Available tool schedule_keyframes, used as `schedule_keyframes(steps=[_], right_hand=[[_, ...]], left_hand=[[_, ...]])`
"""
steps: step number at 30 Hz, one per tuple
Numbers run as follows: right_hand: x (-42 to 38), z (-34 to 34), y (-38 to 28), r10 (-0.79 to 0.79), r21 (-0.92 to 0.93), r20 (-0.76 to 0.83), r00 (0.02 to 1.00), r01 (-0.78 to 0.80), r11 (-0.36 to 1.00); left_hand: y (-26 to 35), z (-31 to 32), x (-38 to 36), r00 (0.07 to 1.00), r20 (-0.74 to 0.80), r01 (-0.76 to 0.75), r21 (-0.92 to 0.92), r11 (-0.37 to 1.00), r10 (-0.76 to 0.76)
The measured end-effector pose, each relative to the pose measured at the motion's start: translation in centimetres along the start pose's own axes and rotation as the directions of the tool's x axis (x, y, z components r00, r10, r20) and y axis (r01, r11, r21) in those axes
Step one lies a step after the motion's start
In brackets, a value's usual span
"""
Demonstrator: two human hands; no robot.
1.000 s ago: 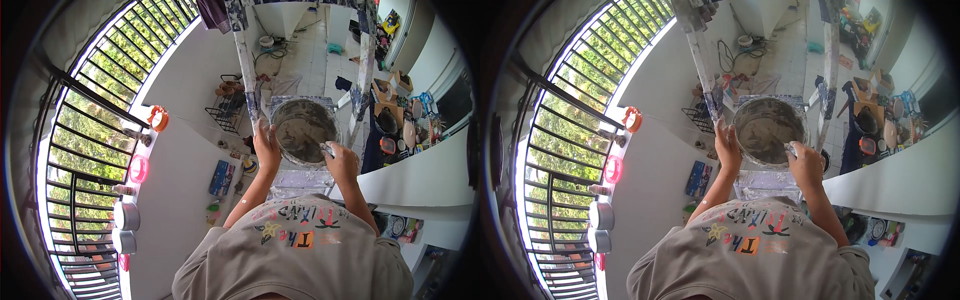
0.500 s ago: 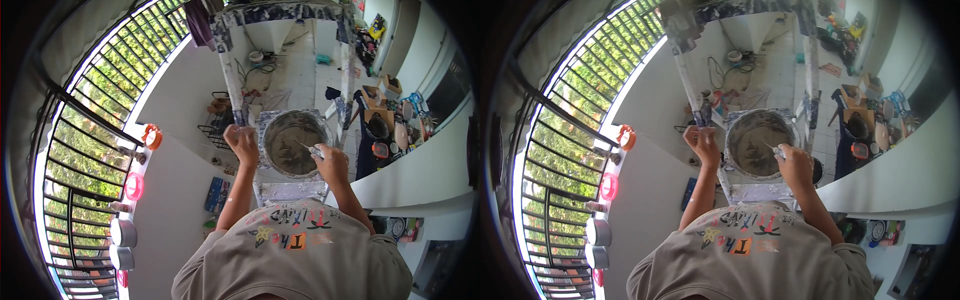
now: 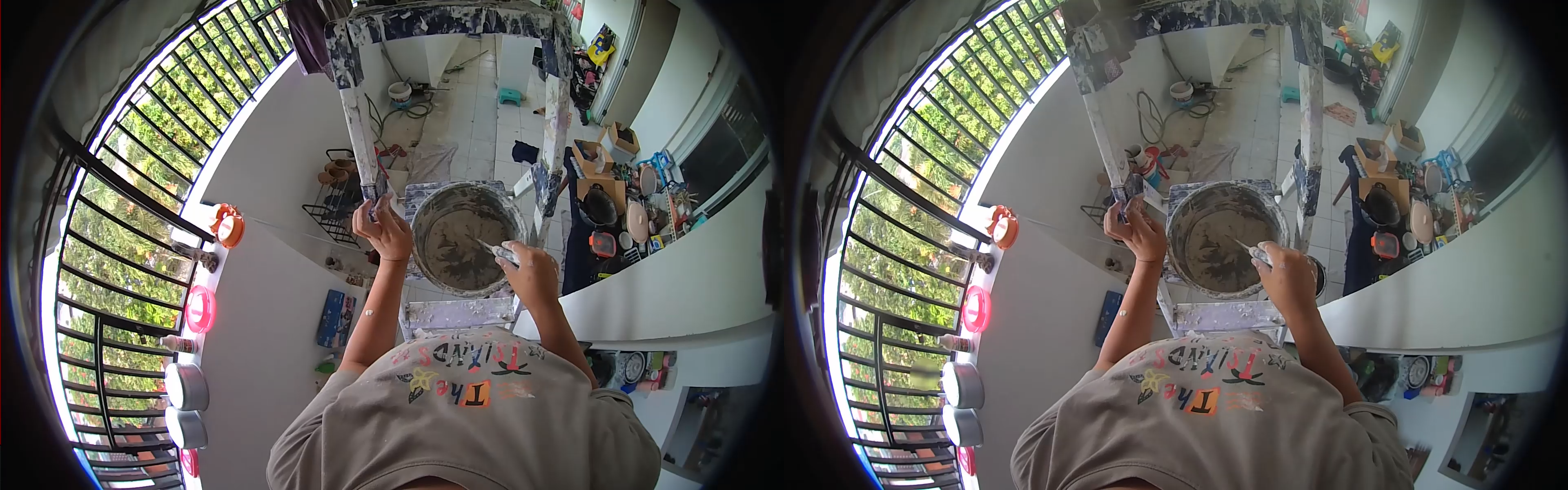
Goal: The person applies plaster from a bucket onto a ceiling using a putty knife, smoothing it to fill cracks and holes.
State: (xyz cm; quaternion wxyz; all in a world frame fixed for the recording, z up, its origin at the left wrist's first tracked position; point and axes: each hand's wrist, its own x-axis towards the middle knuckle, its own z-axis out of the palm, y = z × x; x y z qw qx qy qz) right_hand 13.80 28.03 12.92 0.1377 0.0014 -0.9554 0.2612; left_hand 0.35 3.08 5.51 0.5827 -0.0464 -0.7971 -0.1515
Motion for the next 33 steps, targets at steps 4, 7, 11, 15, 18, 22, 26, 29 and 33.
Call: schedule_keyframes(steps=[4,7,11,15,18,22,26,29,33], right_hand=[[-0.1,0.5,-0.5,-0.021,0.004,0.027,0.999,0.021,1.000],[-0.2,0.9,-1.1,-0.058,-0.008,0.006,0.998,0.058,0.998],[-0.2,2.7,-0.2,-0.180,0.117,0.037,0.983,0.174,0.978],[-0.2,3.4,-0.9,-0.179,0.101,0.079,0.981,0.171,0.980],[0.4,2.0,-1.2,-0.290,0.004,0.023,0.957,0.290,0.957],[2.7,3.9,2.4,-0.383,-0.100,0.029,0.924,0.383,0.918],[3.9,4.2,2.7,-0.308,0.034,0.091,0.947,0.306,0.951],[3.6,3.9,0.4,-0.465,0.214,0.037,0.885,0.447,0.868],[4.9,5.3,3.0,-0.514,0.072,0.058,0.856,0.510,0.857]], left_hand=[[0.9,-1.0,1.6,0.998,-0.061,0.009,-0.047,0.999,-0.012],[-0.6,0.6,1.1,0.975,-0.222,-0.027,-0.258,0.966,-0.032],[-1.4,2.2,-0.8,0.901,0.032,0.433,-0.118,0.894,-0.432],[-0.4,0.1,1.1,0.802,0.264,0.596,-0.299,0.746,-0.535],[-0.3,-0.7,1.7,0.840,0.260,0.541,-0.313,0.781,-0.477],[-0.5,-1.0,1.5,0.844,0.267,0.534,-0.354,0.768,-0.465],[-0.5,-1.8,1.6,0.849,0.279,0.527,-0.395,0.752,-0.449],[-0.4,-1.4,1.5,0.848,0.277,0.530,-0.397,0.750,-0.452],[-0.5,-2.1,1.8,0.841,0.300,0.539,-0.400,0.741,-0.449]])
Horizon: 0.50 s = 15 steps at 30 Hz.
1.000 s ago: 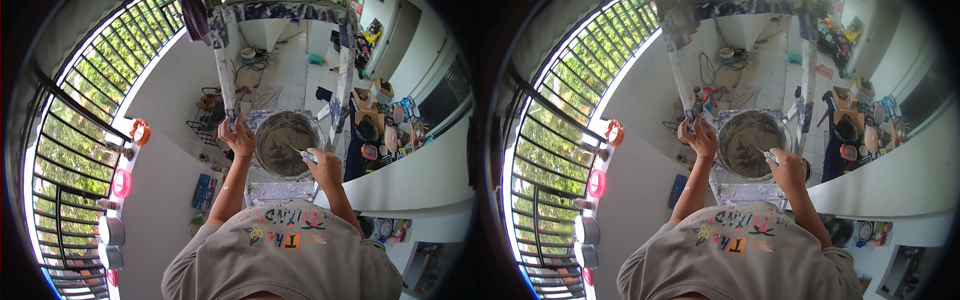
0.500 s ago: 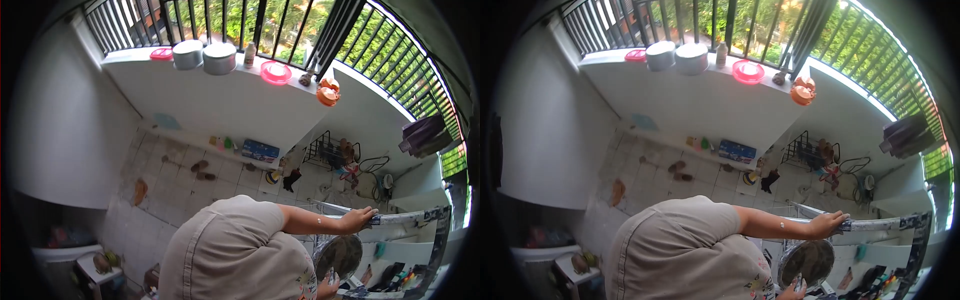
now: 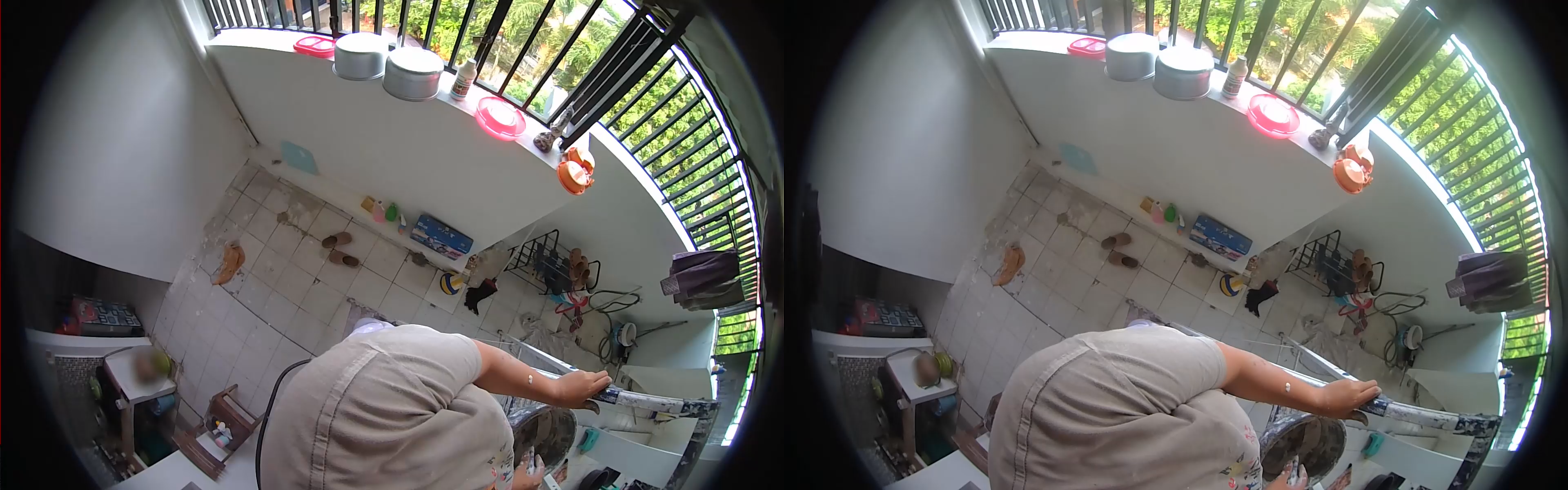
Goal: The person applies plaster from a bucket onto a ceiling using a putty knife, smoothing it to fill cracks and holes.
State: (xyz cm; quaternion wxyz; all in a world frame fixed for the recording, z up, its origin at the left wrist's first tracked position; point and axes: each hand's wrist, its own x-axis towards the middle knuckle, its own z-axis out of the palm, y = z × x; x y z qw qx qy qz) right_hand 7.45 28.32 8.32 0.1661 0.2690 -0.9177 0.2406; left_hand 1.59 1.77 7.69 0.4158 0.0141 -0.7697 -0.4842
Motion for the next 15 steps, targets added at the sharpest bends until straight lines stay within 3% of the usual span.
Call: schedule_keyframes(steps=[2,5,8,11,14,15], right_hand=[[0.6,-0.5,-0.8,-0.091,0.006,0.054,0.994,0.091,0.996],[0.3,-0.8,-1.7,0.085,-0.071,0.073,0.994,-0.079,0.994],[0.5,-1.1,-3.3,0.007,0.011,0.019,1.000,-0.008,1.000],[0.7,-1.1,-2.3,-0.096,-0.028,0.078,0.992,0.098,0.995],[0.4,-0.8,-1.3,0.027,-0.098,0.149,0.988,-0.012,0.995],[0.4,-0.6,-1.2,-0.002,-0.052,0.115,0.993,0.008,0.999]], left_hand=[[0.0,-0.1,0.0,1.000,0.009,-0.001,-0.011,1.000,0.001],[-0.1,0.1,-0.1,1.000,-0.009,-0.002,-0.008,1.000,0.002],[-0.1,0.3,-0.1,1.000,-0.019,0.004,0.001,1.000,-0.004],[0.1,0.1,-0.1,1.000,-0.014,0.010,-0.006,1.000,-0.010],[0.1,0.0,-0.1,1.000,-0.004,0.022,-0.018,1.000,-0.022],[0.3,-0.3,-0.1,1.000,-0.009,0.019,-0.017,1.000,-0.019]])
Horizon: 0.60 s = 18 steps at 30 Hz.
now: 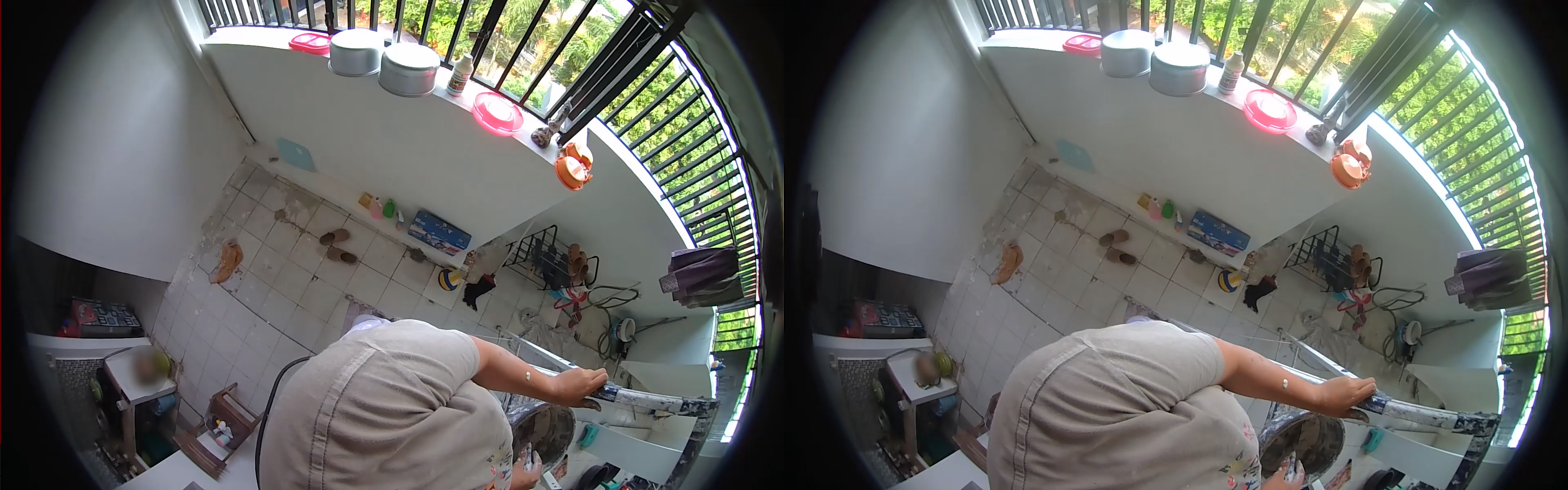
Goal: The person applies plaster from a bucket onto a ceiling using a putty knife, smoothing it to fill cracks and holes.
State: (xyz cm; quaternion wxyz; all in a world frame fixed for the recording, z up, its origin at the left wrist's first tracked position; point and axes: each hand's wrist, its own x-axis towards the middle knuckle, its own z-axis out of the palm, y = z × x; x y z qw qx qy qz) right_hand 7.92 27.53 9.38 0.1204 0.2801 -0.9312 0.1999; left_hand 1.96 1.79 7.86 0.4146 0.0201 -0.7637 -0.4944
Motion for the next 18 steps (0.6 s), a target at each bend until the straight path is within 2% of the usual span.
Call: schedule_keyframes(steps=[2,5,8,11,14,17,18], right_hand=[[-0.2,0.6,0.2,-0.045,0.082,-0.075,0.996,0.051,0.995],[-0.3,2.1,2.5,-0.043,0.198,-0.086,0.995,0.060,0.978],[-0.1,0.5,0.2,-0.074,0.025,-0.065,0.995,0.075,0.997],[-0.2,0.2,-0.9,0.063,-0.023,-0.012,0.998,-0.063,0.998],[0.0,-0.3,-3.3,0.023,0.005,-0.064,0.998,-0.023,1.000],[0.2,0.6,-2.9,-0.155,0.075,-0.126,0.980,0.165,0.983],[0.4,0.7,-3.0,0.001,0.012,-0.028,1.000,-0.001,1.000]], left_hand=[[0.1,-0.1,0.0,1.000,-0.014,-0.019,0.002,1.000,0.019],[-0.1,-0.1,-0.1,0.998,-0.035,-0.057,0.003,0.998,0.057],[0.1,0.2,-0.1,0.997,-0.045,-0.063,0.000,0.998,0.063],[0.2,-0.1,-0.1,0.997,-0.041,-0.059,0.002,0.998,0.059],[0.4,-0.2,-0.1,0.997,-0.047,-0.066,0.006,0.998,0.066],[-0.1,0.4,0.0,0.995,-0.061,-0.075,0.007,0.997,0.075],[-0.2,0.6,0.0,0.996,-0.060,-0.069,0.002,0.998,0.069]])
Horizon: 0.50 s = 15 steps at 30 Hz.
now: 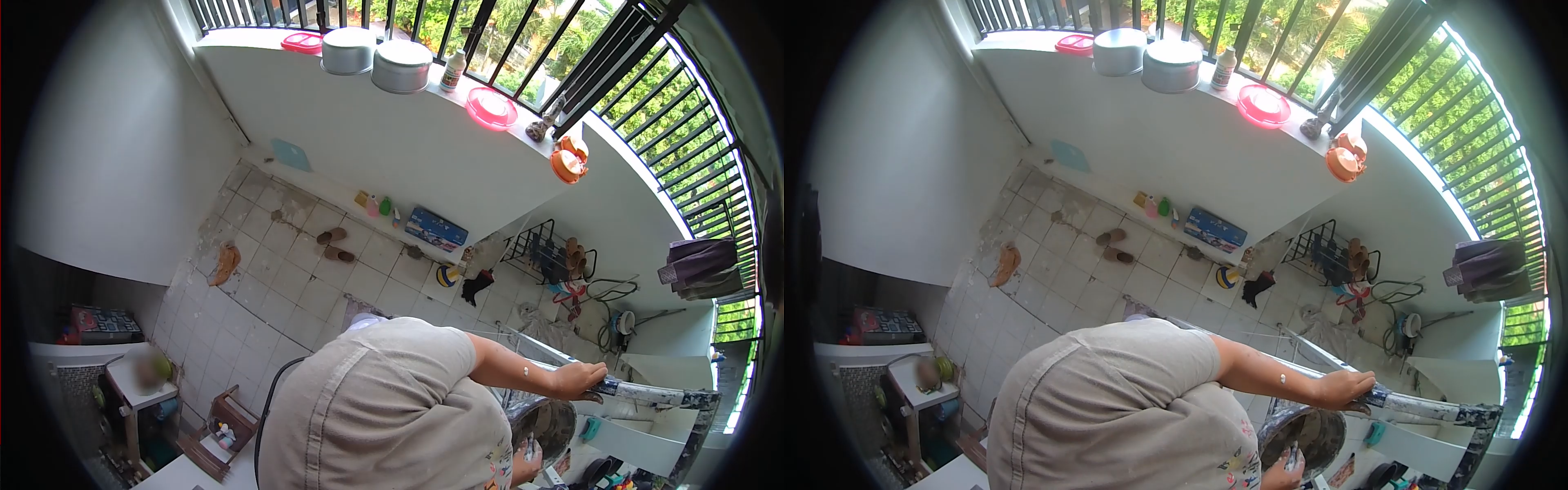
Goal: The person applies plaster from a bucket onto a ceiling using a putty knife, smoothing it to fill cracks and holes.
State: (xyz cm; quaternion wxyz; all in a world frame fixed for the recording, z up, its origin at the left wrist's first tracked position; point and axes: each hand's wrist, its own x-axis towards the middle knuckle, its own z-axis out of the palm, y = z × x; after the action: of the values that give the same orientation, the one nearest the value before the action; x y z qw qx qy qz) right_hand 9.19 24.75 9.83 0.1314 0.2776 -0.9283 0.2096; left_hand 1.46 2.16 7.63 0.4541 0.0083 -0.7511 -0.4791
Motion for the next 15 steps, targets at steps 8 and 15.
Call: schedule_keyframes(steps=[8,15], right_hand=[[0.6,0.5,0.9,0.184,0.183,0.272,0.945,-0.238,0.954],[1.8,-6.7,-3.1,0.355,0.106,0.109,0.929,-0.366,0.925]], left_hand=[[-2.1,1.9,-0.6,0.959,0.098,0.243,0.206,0.948,-0.267],[-0.2,0.6,0.4,0.987,0.017,0.156,0.152,0.976,-0.161]])
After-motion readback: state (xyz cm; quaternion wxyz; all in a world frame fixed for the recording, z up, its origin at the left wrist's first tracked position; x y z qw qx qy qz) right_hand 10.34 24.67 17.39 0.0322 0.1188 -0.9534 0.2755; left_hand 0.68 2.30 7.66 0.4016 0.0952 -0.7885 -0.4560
